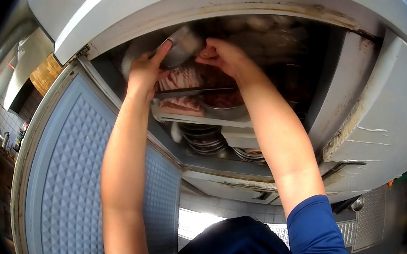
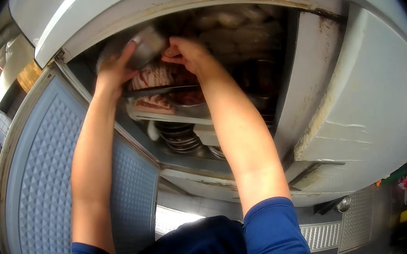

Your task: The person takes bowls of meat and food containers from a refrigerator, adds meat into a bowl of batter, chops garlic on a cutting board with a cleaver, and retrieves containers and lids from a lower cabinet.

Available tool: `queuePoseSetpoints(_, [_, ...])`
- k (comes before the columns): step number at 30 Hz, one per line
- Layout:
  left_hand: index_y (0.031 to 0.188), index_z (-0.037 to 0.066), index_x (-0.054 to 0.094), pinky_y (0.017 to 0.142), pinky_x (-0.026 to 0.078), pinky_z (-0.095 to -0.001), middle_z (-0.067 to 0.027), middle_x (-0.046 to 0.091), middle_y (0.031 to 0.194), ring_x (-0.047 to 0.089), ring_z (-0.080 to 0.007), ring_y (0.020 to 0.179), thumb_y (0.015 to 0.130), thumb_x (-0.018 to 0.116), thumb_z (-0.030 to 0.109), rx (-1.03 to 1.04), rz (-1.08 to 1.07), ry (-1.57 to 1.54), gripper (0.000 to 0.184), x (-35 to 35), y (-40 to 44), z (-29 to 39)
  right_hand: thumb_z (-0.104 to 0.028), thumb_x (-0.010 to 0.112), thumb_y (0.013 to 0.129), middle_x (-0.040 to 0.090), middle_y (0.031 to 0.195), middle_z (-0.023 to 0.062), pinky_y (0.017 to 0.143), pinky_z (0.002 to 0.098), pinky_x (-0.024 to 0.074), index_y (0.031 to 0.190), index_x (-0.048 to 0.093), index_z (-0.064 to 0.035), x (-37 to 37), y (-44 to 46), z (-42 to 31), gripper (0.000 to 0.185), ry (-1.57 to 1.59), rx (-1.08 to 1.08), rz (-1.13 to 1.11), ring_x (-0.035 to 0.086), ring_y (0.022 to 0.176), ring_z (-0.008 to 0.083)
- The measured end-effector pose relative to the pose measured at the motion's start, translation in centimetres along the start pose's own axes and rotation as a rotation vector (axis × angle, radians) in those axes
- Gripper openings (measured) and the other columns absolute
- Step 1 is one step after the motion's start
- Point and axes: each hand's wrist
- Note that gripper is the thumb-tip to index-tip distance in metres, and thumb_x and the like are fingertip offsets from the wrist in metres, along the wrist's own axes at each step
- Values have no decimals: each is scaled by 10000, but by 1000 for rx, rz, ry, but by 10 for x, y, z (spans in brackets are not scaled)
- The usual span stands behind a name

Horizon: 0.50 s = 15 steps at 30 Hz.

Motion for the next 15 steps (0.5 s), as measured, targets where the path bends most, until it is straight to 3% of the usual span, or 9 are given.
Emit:
queuePoseSetpoints(4, [1251, -123, 596, 691, 614, -318, -148, 644, 998, 648, -204, 797, 840, 819, 505, -17, -19, -49, 783, 1, -3, 4, -98, 608, 917, 637, 783, 114, 916, 482, 614, 788, 598, -20, -11, 2, -5, 151, 117, 18, -174, 670, 807, 265])
queuePoseSetpoints(7, [1192, -90, 620, 646, 614, -320, -137, 646, 895, 646, -216, 698, 839, 812, 523, -30, -31, -125, 733, 3, 2, -1, -116, 619, 923, 654, 825, 125, 932, 479, 604, 861, 622, -12, 2, -12, -14, 121, 137, -4, -64, 678, 846, 273])
queuePoseSetpoints(10, [1178, -84, 628, 635, 618, -329, -139, 648, 881, 649, -222, 679, 841, 810, 519, -56, -44, -205, 714, 5, 4, -6, -143, 639, 911, 638, 772, 109, 851, 446, 621, 841, 611, -21, 5, -13, -12, 143, 82, -80, -32, 683, 849, 243])
queuePoseSetpoints(12, [1168, -79, 635, 633, 622, -335, -135, 646, 864, 646, -224, 663, 840, 812, 516, -32, -19, -215, 702, 9, 1, -6, -125, 648, 911, 652, 812, 138, 786, 435, 636, 923, 638, 21, -3, 8, 3, 147, 105, -75, 9, 694, 797, 268])
queuePoseSetpoints(14, [1196, -95, 633, 636, 587, -321, -143, 669, 892, 657, -226, 675, 824, 827, 518, 41, 28, -121, 743, 15, 0, -6, -124, 648, 915, 657, 840, 149, 747, 432, 643, 952, 651, 48, -1, 13, 10, 176, 123, -88, 82, 708, 787, 287])
queuePoseSetpoints(15, [1206, -100, 632, 641, 576, -316, -146, 677, 912, 658, -221, 687, 820, 830, 519, 82, 57, -44, 756, 17, -1, -4, -148, 651, 924, 669, 874, 151, 797, 430, 631, 995, 643, 45, 1, 9, 8, 206, 11, -75, 132, 710, 841, 285])
Point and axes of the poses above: each hand's wrist, its own y-axis towards the middle knuckle, its own x-axis out of the palm, z = x × y
